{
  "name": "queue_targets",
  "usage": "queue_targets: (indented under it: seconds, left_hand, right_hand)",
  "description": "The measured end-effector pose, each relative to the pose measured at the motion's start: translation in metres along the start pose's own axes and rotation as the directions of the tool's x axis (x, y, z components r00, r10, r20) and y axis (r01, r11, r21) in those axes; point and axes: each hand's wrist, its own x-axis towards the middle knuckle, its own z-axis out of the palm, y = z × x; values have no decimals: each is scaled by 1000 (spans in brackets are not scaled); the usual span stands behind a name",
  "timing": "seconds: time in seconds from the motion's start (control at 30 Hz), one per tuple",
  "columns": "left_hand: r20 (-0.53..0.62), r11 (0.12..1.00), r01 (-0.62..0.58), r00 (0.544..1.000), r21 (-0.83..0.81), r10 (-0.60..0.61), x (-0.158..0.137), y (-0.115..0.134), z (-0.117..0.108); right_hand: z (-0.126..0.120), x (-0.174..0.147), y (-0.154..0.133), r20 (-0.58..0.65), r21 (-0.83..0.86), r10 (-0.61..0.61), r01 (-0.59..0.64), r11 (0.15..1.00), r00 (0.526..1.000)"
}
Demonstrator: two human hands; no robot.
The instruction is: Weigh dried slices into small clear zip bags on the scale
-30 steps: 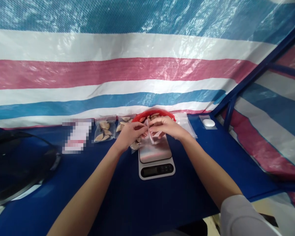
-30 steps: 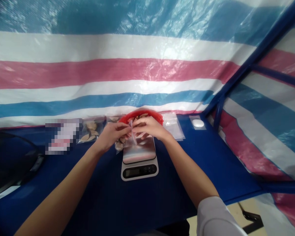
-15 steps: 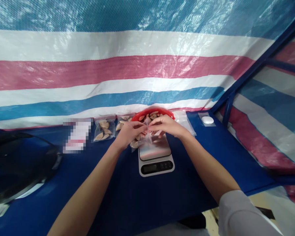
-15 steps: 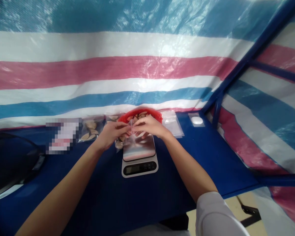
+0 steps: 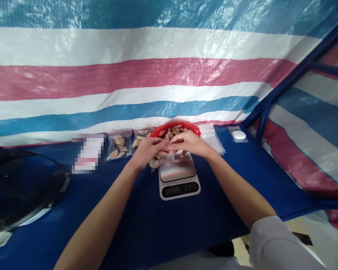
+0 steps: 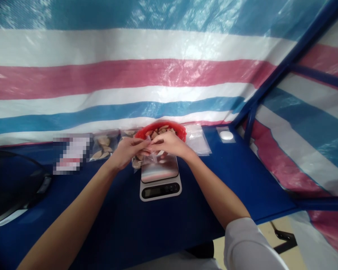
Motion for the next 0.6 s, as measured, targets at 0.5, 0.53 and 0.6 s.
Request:
queue_targets:
  seconds: [0.5, 0.53, 0.6]
  left_hand:
    - [-111, 997, -21, 994, -71, 13, 4, -7, 2]
    - [-114, 998, -21, 993, -60, 14, 4, -7, 3]
    - [-112, 999, -19, 994, -47, 13, 4, -6, 3]
  right_hand:
    - [4, -6, -10, -81, -318, -88, 57, 946, 993]
    - [5, -6, -11, -88, -335, -90, 55, 941, 992]
    - [6, -6, -12, -94, -334, -80, 45, 942, 992]
